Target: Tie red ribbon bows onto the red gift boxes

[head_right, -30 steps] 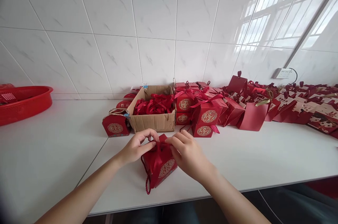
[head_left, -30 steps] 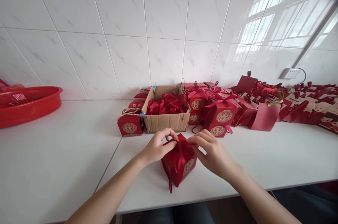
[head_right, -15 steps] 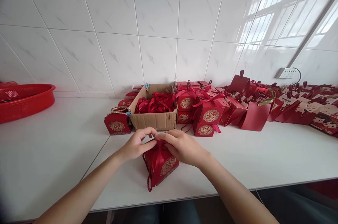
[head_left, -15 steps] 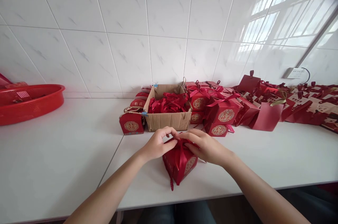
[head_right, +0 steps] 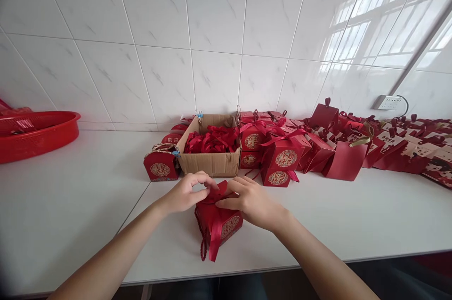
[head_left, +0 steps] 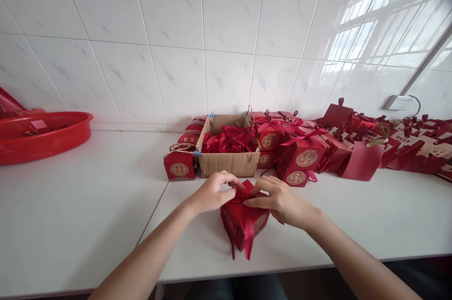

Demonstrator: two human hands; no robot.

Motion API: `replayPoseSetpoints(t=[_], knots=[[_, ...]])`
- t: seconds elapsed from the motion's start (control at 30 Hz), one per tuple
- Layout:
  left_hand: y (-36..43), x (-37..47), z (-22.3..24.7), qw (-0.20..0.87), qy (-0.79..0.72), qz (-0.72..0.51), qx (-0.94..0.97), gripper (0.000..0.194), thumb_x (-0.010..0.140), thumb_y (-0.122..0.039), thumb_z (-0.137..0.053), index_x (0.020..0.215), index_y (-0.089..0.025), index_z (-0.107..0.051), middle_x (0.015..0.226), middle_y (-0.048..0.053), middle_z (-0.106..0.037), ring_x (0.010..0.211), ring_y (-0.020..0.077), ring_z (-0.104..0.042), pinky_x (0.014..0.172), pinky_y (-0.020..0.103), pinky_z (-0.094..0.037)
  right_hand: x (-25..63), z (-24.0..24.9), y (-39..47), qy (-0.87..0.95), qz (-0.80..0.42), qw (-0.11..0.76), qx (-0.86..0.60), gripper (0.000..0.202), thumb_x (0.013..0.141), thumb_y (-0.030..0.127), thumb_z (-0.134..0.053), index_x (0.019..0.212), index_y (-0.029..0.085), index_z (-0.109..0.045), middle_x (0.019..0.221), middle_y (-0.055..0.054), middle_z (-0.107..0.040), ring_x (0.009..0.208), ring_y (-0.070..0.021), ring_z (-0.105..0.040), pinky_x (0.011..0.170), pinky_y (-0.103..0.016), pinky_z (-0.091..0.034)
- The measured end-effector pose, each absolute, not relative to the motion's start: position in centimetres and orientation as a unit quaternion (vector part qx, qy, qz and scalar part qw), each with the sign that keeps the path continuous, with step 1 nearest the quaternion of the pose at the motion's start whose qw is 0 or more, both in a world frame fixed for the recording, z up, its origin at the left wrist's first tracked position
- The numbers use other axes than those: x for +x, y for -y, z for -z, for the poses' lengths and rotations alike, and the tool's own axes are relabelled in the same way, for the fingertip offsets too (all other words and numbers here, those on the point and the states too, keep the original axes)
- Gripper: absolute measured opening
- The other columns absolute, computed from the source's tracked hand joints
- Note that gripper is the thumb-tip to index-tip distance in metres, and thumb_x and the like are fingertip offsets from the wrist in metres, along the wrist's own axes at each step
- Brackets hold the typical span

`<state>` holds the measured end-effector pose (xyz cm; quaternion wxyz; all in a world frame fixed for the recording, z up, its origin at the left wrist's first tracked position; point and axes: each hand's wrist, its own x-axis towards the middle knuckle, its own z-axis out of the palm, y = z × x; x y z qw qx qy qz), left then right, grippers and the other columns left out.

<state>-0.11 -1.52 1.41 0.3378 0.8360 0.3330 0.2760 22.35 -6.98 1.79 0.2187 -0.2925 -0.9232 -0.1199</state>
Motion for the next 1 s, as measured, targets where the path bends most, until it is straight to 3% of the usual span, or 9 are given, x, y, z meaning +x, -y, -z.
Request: replayPoseSetpoints(t=[0.17,0.3,0.43,0.6,0.73,1.0], knots=[[1.6,0.4,-1.3,0.334,-0.313,-0.268,0.848,0.009,0.079,-0.020,-0.054,0.078,-0.020,-0.062,0.087,0.002,-0.062,0.094,0.0200,-0.054,0.089,0.035,-0.044,22.2,-1.4,6.8,0.921,0.128,0.231,-0.286,0.034,0.094,0.011,-0.045,0.106,0.029,-0.070,0.082,-0.005,-0.061,0.075,-0.0150,-0.053,0.064,-0.028,-0.039],[1.8,0.6,-1.3,0.350,-0.293,-0.259,0.851,0.013,0.085,-0.030,-0.055,0.078,-0.020,-0.059,0.107,0.005,-0.061,0.111,0.0207,-0.051,0.099,0.036,-0.040,22.2,-1.5,6.8,0.922,0.110,0.235,-0.286,0.038,0.093,0.008,-0.043,0.107,0.031,-0.070,0.087,-0.005,-0.064,0.076,-0.0160,-0.053,0.067,-0.029,-0.041],[1.9,0.5,-1.3,0.396,-0.280,-0.236,0.842,0.012,0.087,-0.031,-0.054,0.084,-0.021,-0.062,0.131,0.007,-0.053,0.129,0.0211,-0.041,0.107,0.038,-0.033,22.1,-1.5,6.8,0.922,0.113,0.237,-0.283,0.038,0.093,0.009,-0.043,0.109,0.032,-0.070,0.085,-0.005,-0.063,0.078,-0.0169,-0.053,0.068,-0.030,-0.041],[1.6,0.2,-1.1,0.440,-0.258,-0.241,0.825,0.012,0.084,-0.027,-0.057,0.074,-0.020,-0.056,0.131,0.008,-0.054,0.131,0.0226,-0.040,0.107,0.040,-0.034,22.1,-1.4,6.8,0.923,0.115,0.229,-0.286,0.037,0.093,0.010,-0.043,0.106,0.031,-0.071,0.082,-0.005,-0.061,0.079,-0.0164,-0.053,0.068,-0.029,-0.040],[1.6,0.0,-1.4,0.444,-0.272,-0.251,0.816,0.011,0.087,-0.032,-0.053,0.084,-0.022,-0.058,0.131,0.006,-0.055,0.128,0.0236,-0.042,0.108,0.042,-0.032,22.2,-1.3,6.8,0.925,0.115,0.226,-0.284,0.035,0.092,0.010,-0.046,0.106,0.031,-0.070,0.087,-0.005,-0.062,0.080,-0.0164,-0.054,0.068,-0.029,-0.041],[1.4,-0.6,-1.6,0.416,-0.284,-0.252,0.826,0.009,0.075,-0.013,-0.051,0.077,-0.022,-0.054,0.133,0.003,-0.054,0.133,0.0247,-0.035,0.112,0.045,-0.024,22.1,-1.1,6.7,0.924,0.114,0.233,-0.280,0.033,0.091,0.011,-0.049,0.107,0.031,-0.070,0.087,-0.005,-0.063,0.078,-0.0165,-0.053,0.067,-0.029,-0.040]])
